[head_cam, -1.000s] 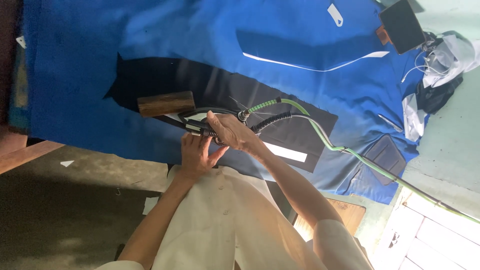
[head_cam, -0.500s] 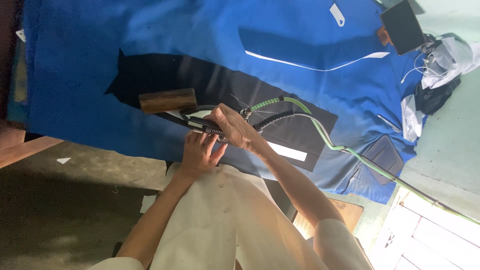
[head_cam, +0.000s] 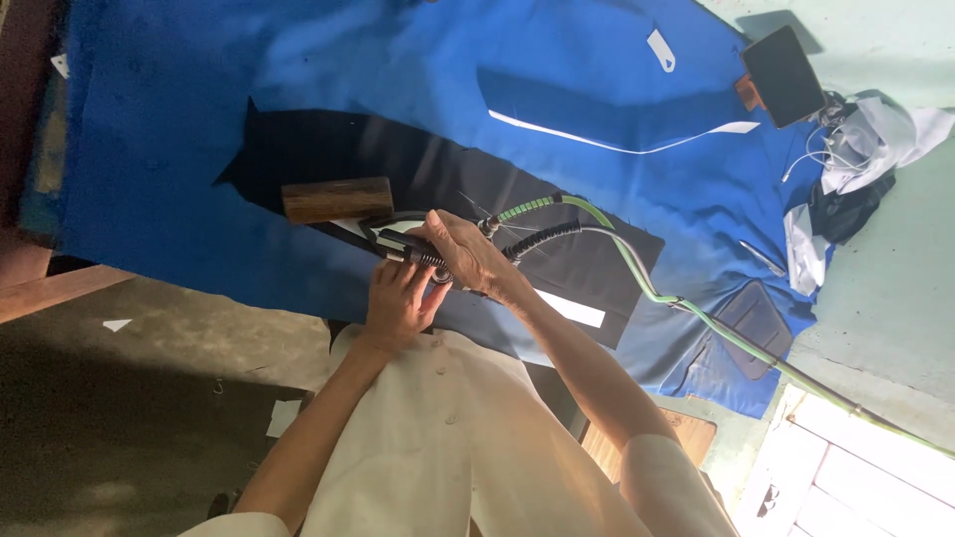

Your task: The person irons a black fabric piece with white strips on a blue-covered worktable using a steam iron and a wooden block. They repeatedly press and move the iron along the strips, occasionally repositioning the fabric and the wooden block.

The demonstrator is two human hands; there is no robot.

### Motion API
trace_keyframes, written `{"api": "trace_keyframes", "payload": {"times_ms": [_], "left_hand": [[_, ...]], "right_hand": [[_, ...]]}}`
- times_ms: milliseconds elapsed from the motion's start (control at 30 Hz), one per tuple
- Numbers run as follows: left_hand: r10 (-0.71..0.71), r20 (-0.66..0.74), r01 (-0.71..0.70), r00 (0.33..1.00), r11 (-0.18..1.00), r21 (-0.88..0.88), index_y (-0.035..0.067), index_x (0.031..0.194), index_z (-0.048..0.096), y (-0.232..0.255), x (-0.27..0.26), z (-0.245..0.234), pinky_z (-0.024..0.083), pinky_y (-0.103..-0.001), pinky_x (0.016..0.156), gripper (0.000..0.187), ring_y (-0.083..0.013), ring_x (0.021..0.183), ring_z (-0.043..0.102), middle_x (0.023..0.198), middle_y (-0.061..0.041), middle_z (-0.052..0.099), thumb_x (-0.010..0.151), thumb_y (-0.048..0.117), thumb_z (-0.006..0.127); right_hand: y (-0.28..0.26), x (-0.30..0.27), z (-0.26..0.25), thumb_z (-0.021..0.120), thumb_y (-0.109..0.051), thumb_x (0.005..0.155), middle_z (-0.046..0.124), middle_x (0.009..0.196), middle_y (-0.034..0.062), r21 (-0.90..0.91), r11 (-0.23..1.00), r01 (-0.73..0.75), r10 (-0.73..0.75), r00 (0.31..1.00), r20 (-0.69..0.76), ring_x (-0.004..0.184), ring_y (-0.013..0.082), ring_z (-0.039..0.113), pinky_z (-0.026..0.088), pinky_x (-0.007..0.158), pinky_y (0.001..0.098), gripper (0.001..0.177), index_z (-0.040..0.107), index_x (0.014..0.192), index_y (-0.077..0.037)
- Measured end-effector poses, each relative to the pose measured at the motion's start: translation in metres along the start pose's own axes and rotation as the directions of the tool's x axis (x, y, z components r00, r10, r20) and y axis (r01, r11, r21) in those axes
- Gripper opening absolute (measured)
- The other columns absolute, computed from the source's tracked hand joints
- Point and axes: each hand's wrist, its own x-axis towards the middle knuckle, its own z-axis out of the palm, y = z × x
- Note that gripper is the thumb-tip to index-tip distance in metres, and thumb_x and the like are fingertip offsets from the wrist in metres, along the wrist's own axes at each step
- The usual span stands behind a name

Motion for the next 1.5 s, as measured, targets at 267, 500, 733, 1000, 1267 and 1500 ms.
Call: {"api": "trace_keyframes", "payload": {"times_ms": [267,500,733,1000,1267,1500], "left_hand": [[-0.026,-0.013,0.026,1.000,0.999,-0.024,0.013,0.112,0.072,0.004,0.004,-0.002,0.050,-0.039,0.078,0.038,-0.0252,0.086,0.064,0.098,-0.007,0.063,0.089,0.042,0.077],[-0.046,-0.020,0.045,0.999,0.997,-0.057,0.013,0.106,0.070,0.001,0.004,0.002,0.049,-0.040,0.084,0.037,-0.0256,0.087,0.064,0.096,-0.006,0.063,0.085,0.041,0.082],[-0.052,-0.006,0.051,0.999,0.998,-0.047,0.013,0.103,0.068,0.003,0.005,0.002,0.050,-0.040,0.082,0.036,-0.0267,0.085,0.065,0.092,-0.006,0.062,0.086,0.041,0.082],[-0.044,-0.018,0.043,0.999,0.997,-0.063,0.014,0.103,0.069,0.003,0.008,0.001,0.049,-0.040,0.083,0.036,-0.0283,0.089,0.067,0.094,-0.006,0.064,0.085,0.042,0.081],[-0.036,-0.010,0.035,0.999,0.997,-0.072,0.015,0.103,0.070,0.009,0.021,-0.012,0.047,-0.039,0.083,0.032,-0.0268,0.091,0.066,0.094,-0.004,0.063,0.085,0.039,0.080],[-0.042,-0.005,0.041,0.999,0.994,-0.100,0.014,0.104,0.071,0.002,0.008,0.000,0.047,-0.040,0.087,0.031,-0.0270,0.095,0.065,0.100,-0.006,0.064,0.084,0.034,0.081]], "right_hand": [[-0.005,0.000,0.000,0.026,-0.062,0.106,0.063,0.093,0.0180,-0.023,1.000,0.001,-0.001,1.000,0.020,0.088,0.0343,0.064,0.053,0.081,0.0448,0.074,0.075,0.106,-0.007],[0.005,0.004,-0.002,0.026,-0.057,0.109,0.064,0.098,0.0219,-0.014,0.999,0.051,-0.051,0.999,0.008,0.094,0.0378,0.064,0.052,0.087,0.0481,0.072,0.075,0.108,-0.005],[0.010,0.003,-0.003,0.022,-0.061,0.107,0.063,0.098,0.0184,-0.044,0.999,0.019,-0.016,0.999,0.051,0.093,0.0354,0.064,0.053,0.087,0.0460,0.076,0.075,0.110,-0.007],[0.015,0.007,0.000,0.024,-0.060,0.107,0.064,0.098,0.0181,-0.040,0.999,-0.004,0.005,0.999,0.044,0.093,0.0353,0.063,0.053,0.085,0.0464,0.072,0.076,0.112,-0.011],[0.014,0.006,0.000,0.023,-0.061,0.107,0.063,0.097,0.0192,-0.048,0.999,0.015,-0.013,0.999,0.037,0.088,0.0350,0.061,0.051,0.079,0.0460,0.074,0.075,0.115,-0.009],[0.017,0.010,-0.002,0.024,-0.059,0.108,0.062,0.094,0.0184,-0.047,0.997,0.057,-0.055,0.997,0.050,0.087,0.0325,0.061,0.051,0.077,0.0441,0.071,0.075,0.114,-0.011]]}}
